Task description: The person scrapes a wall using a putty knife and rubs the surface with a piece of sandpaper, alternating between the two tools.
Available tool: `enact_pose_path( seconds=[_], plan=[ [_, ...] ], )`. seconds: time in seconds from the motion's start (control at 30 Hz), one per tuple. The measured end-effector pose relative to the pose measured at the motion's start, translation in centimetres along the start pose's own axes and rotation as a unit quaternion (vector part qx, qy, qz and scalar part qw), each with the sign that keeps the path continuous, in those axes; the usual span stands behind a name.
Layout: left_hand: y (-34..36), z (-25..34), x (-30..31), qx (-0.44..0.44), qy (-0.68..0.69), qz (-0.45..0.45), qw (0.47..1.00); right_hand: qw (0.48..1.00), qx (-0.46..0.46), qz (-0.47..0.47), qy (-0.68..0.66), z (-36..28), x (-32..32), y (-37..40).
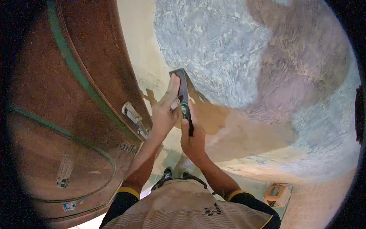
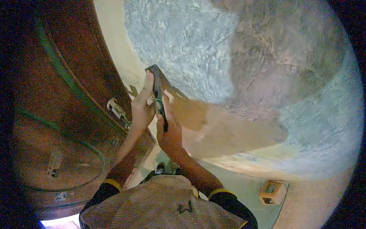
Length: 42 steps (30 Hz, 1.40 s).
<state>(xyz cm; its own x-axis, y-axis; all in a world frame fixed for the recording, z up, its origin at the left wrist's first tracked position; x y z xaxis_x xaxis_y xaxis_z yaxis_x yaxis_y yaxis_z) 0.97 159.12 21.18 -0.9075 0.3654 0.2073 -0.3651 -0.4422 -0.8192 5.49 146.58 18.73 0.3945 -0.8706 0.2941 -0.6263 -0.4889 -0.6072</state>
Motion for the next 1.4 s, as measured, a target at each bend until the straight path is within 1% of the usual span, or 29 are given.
enact_pose_path(
  seconds=[0.07, 0.1, 0.13, 0.17, 0.2, 0.27, 0.3, 0.37, 0.4, 0.43, 0.5, 0.53, 0.6, 0.63, 0.67, 0.7, 0.73, 0.8, 0.87, 0.9, 0.93, 1.0, 1.03, 1.1, 1.17, 1.2, 1.27, 1.33, 1.4],
  plan=[
    [3.5, -1.3, -1.8, 0.118, -0.033, -0.102, 0.987, 0.989, -0.084, -0.098, 0.072, 3.1, 1.4, 2.0],
    [5.0, -0.6, -3.0, 0.116, 0.027, -0.102, 0.988, 0.994, -0.07, -0.059, 0.061, 3.8, 2.5, 3.4],
    [7.5, -1.4, -4.8, 0.266, -0.067, -0.255, 0.927, 0.99, -0.108, -0.055, 0.066, 5.3, 3.7, 5.4],
    [8.1, 0.5, -5.8, 0.014, 0.038, -0.08, 0.996, 0.985, -0.147, -0.052, 0.071, 6.4, 4.7, 7.2],
    [9.7, 1.0, -7.1, 0.104, 0.017, -0.169, 0.98, 0.985, -0.148, -0.055, 0.07, 6.6, 5.6, 8.2],
    [9.9, 2.3, -7.8, 0.14, 0.043, -0.191, 0.971, 0.981, -0.168, -0.042, 0.085, 7.2, 6.8, 8.9],
    [10.8, 1.2, -8.0, 0.145, 0.042, -0.19, 0.97, 0.991, -0.103, -0.018, 0.088, 8.0, 6.1, 8.8],
    [11.7, -2.8, -8.1, 0.14, 0.054, -0.155, 0.976, 0.993, -0.081, -0.038, 0.071, 6.9, 4.6, 6.2],
    [5.6, 1.8, -3.9, 0.13, 0.107, -0.112, 0.979, 0.995, -0.063, -0.056, 0.051, 6.0, 3.5, 4.8],
    [5.5, -0.6, -4.1, 0.09, -0.016, -0.088, 0.992, 0.995, -0.066, -0.056, 0.048, 4.7, 2.4, 3.0],
    [1.7, 0.3, -2.3, 0.049, -0.029, -0.049, 0.997, 0.999, 0.011, -0.028, 0.027, 1.8, 1.6, 0.2],
    [0.7, 0.6, -2.2, 0.011, -0.026, -0.018, 0.999, 0.999, 0.016, -0.026, 0.027, 1.9, 2.1, 0.0],
    [1.4, 1.6, -3.3, 0.021, -0.018, -0.026, 0.999, 0.996, -0.02, -0.082, 0.027, 3.0, 3.5, 0.0],
    [2.9, 2.3, -4.1, 0.042, -0.01, -0.042, 0.998, 0.988, -0.078, -0.116, 0.058, 3.8, 5.0, 1.3],
    [5.2, 2.0, -5.6, 0.123, 0.007, -0.11, 0.986, 0.988, -0.082, -0.118, 0.06, 4.7, 6.2, 3.2],
    [7.2, 2.2, -7.2, 0.094, 0.02, -0.133, 0.986, 0.991, -0.085, -0.08, 0.067, 6.0, 7.4, 5.0],
    [13.6, -2.3, -10.8, 0.023, 0.014, -0.077, 0.997, 0.993, -0.088, -0.043, 0.073, 6.8, 8.6, 6.4],
    [9.8, 5.1, -10.4, 0.113, 0.044, -0.134, 0.984, 0.989, -0.132, -0.032, 0.062, 6.2, 11.2, 7.4],
    [12.1, 1.6, -11.1, 0.095, 0.018, -0.116, 0.989, 0.983, -0.17, -0.046, 0.045, 6.8, 11.5, 6.5],
    [12.6, 0.3, -11.1, 0.07, -0.006, -0.103, 0.992, 0.992, -0.073, -0.057, 0.082, 6.4, 10.8, 5.2],
    [9.2, 2.9, -8.9, 0.182, 0.018, -0.105, 0.978, 0.991, 0.023, -0.065, 0.117, 5.9, 10.0, 3.9],
    [5.5, 2.9, -6.7, 0.088, 0.001, -0.022, 0.996, 0.99, 0.008, -0.108, 0.094, 2.6, 8.7, 0.6],
    [4.7, 3.2, -6.5, 0.072, -0.001, 0.006, 0.997, 0.987, -0.005, -0.147, 0.071, 1.5, 8.5, -0.1],
    [4.8, 3.8, -6.9, 0.054, 0.0, 0.034, 0.998, 0.989, -0.001, -0.143, 0.048, 2.3, 9.4, 0.8],
    [7.1, 4.4, -8.7, 0.14, 0.044, -0.035, 0.989, 0.989, -0.023, -0.144, 0.024, 3.0, 11.4, 2.2],
    [8.4, 5.2, -10.0, 0.138, 0.064, -0.075, 0.985, 0.988, -0.026, -0.147, 0.026, 3.3, 12.9, 3.3],
    [11.7, 6.1, -13.0, 0.112, 0.036, -0.115, 0.986, 0.977, -0.112, -0.118, 0.141, 4.7, 16.1, 5.4],
    [11.1, 8.2, -13.7, 0.113, 0.059, -0.114, 0.985, 0.974, -0.087, -0.102, 0.183, 5.0, 18.5, 6.3],
    [10.7, 8.5, -13.6, 0.11, 0.082, -0.116, 0.984, 0.979, -0.066, -0.095, 0.167, 4.7, 18.4, 5.0]
  ],
)
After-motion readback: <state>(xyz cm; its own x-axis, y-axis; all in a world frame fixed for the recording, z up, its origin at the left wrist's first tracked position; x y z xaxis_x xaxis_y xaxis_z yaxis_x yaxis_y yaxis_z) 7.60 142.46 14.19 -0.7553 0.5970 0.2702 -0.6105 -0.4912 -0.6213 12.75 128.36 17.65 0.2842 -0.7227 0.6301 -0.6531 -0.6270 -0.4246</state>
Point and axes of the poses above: each hand's wrist, its own y-axis away from the middle knuckle, its own x-axis out of the back of the hand, z = x × y, the point moved 4 cm from there along -y, towards the middle knuckle, and after that the axes turned 8 degrees about y, right-handed, at the moved point
